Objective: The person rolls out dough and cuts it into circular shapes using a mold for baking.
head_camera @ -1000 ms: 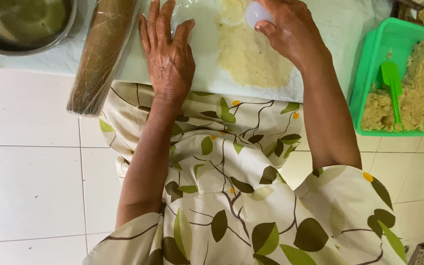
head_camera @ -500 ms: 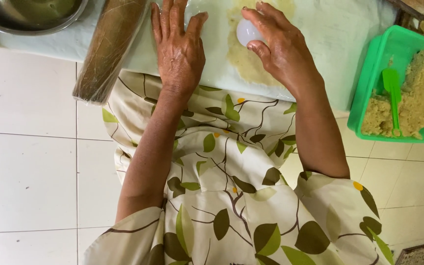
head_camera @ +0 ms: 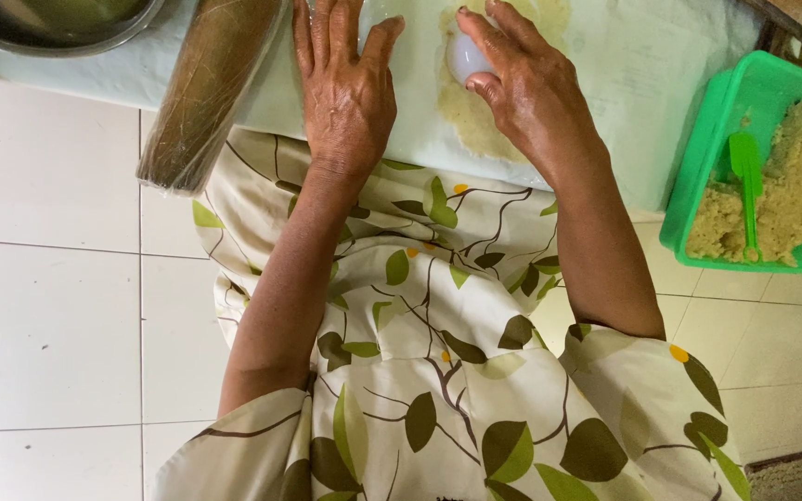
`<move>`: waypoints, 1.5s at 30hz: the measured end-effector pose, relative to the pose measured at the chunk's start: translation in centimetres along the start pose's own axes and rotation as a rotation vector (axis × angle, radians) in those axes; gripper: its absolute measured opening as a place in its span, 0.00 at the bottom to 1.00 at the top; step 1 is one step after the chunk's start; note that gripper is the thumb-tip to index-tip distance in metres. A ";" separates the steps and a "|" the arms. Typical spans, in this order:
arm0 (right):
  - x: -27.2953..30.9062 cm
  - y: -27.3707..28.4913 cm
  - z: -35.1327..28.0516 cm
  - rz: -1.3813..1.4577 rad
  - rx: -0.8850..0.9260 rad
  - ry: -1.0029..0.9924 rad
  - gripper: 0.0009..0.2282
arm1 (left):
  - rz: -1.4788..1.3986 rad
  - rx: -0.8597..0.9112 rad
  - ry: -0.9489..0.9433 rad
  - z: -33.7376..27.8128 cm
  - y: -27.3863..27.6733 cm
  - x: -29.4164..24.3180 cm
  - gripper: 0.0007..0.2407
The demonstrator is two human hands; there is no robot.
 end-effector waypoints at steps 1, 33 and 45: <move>-0.1 0.0 0.0 -0.003 -0.011 -0.001 0.24 | -0.004 0.004 0.004 0.0 0.0 -0.1 0.14; 0.0 0.7 0.2 0.085 -0.042 -0.001 0.23 | 0.004 0.026 -0.006 0.2 0.2 -0.5 0.12; -8.7 6.0 -3.9 0.134 -0.073 -0.209 0.16 | 0.018 0.033 -0.037 0.1 0.2 -0.7 0.16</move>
Point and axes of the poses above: each hand's wrist, its own z-axis towards the middle knuckle, its own y-axis out of the back of the hand, x = y × z, the point moved 8 cm from there along z, towards the middle knuckle, and after that the axes turned 4 degrees about x, right-handed, at the moved point
